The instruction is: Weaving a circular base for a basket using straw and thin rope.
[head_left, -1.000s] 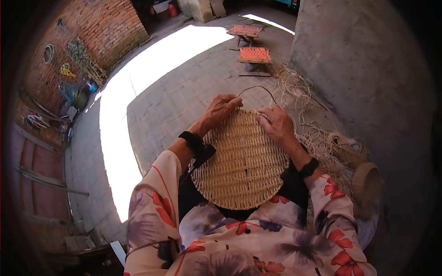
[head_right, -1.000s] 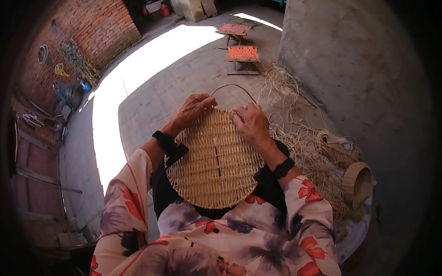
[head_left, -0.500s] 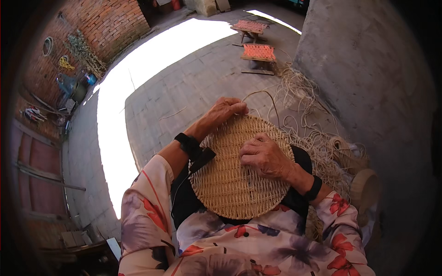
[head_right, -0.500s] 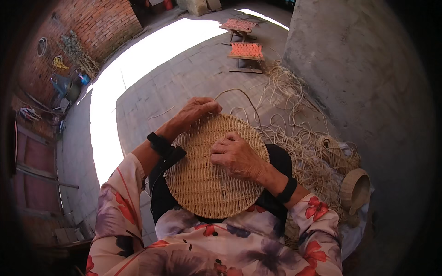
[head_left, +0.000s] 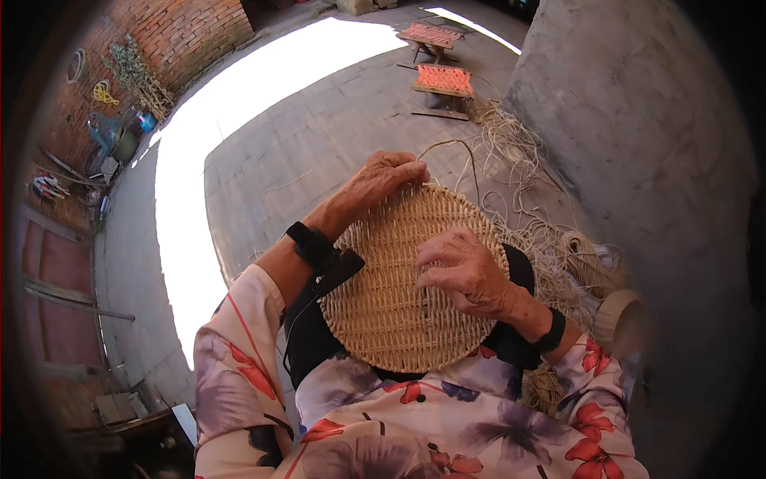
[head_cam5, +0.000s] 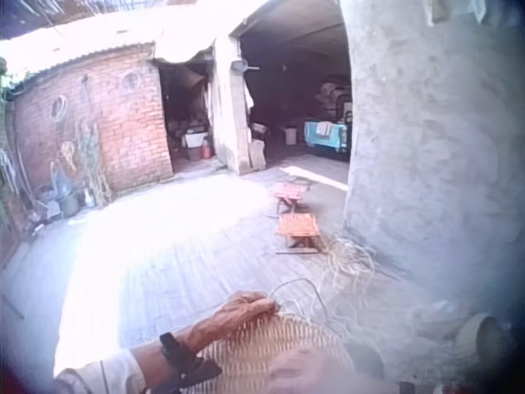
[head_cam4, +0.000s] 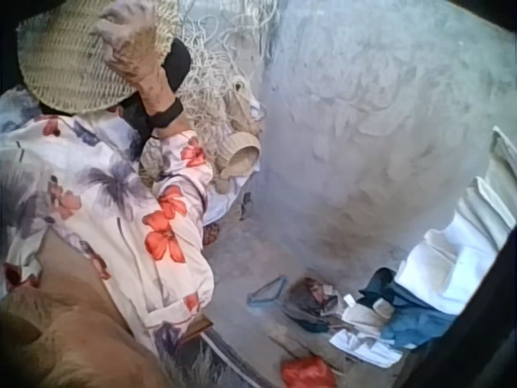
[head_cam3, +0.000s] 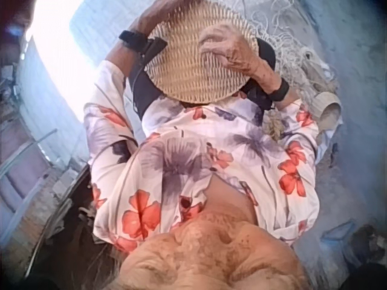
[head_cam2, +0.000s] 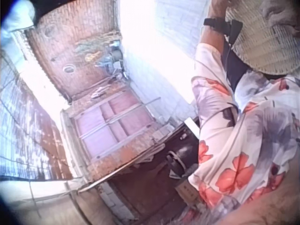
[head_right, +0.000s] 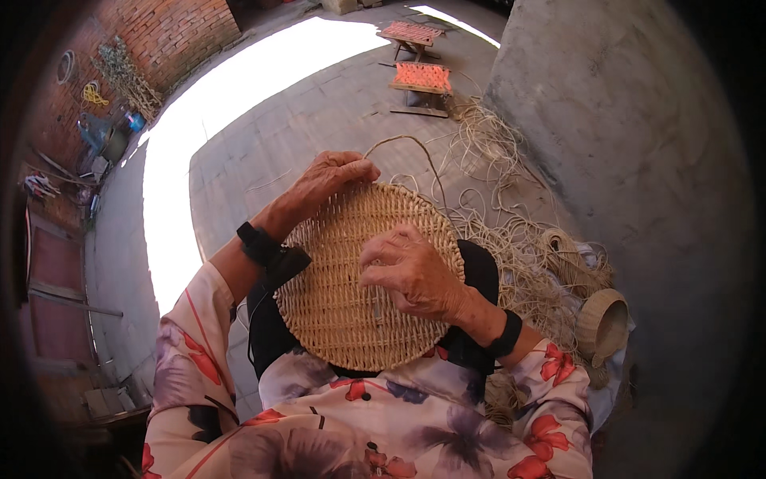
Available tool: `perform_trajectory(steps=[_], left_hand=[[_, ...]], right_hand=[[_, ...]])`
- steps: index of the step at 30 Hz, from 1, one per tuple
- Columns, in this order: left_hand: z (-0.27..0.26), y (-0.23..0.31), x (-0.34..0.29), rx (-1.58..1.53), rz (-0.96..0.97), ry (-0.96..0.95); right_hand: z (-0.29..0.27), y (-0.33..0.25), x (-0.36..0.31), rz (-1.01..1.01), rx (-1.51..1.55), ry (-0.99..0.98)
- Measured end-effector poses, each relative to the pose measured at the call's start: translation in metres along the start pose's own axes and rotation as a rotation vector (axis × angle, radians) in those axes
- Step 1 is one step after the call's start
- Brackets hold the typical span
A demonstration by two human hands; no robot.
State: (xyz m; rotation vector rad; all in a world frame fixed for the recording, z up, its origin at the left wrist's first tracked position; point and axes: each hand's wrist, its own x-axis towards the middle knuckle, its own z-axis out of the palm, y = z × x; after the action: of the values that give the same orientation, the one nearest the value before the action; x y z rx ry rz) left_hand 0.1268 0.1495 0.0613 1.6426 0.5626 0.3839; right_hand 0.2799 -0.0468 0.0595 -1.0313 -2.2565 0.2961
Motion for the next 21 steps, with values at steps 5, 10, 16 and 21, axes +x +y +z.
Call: perform_trajectory(steps=[5,10,16,21], left_hand=[[0.0,-0.002,0.0,-0.037,0.059,-0.006],[0.0,-0.002,0.001,-0.003,-0.022,-0.009],[0.003,0.0,0.002,-0.017,0.023,-0.02],[-0.001,-0.005,0.003,0.012,0.059,-0.009]], right_hand=[[0.015,-0.015,-0.017,-0.098,-0.126,-0.107],[0.0,-0.027,-0.024,-0.015,-0.08,-0.112],[-0.015,-0.006,-0.019,0.177,-0.428,0.134],[0.0,0.005,-0.017,0.157,-0.399,0.036]])
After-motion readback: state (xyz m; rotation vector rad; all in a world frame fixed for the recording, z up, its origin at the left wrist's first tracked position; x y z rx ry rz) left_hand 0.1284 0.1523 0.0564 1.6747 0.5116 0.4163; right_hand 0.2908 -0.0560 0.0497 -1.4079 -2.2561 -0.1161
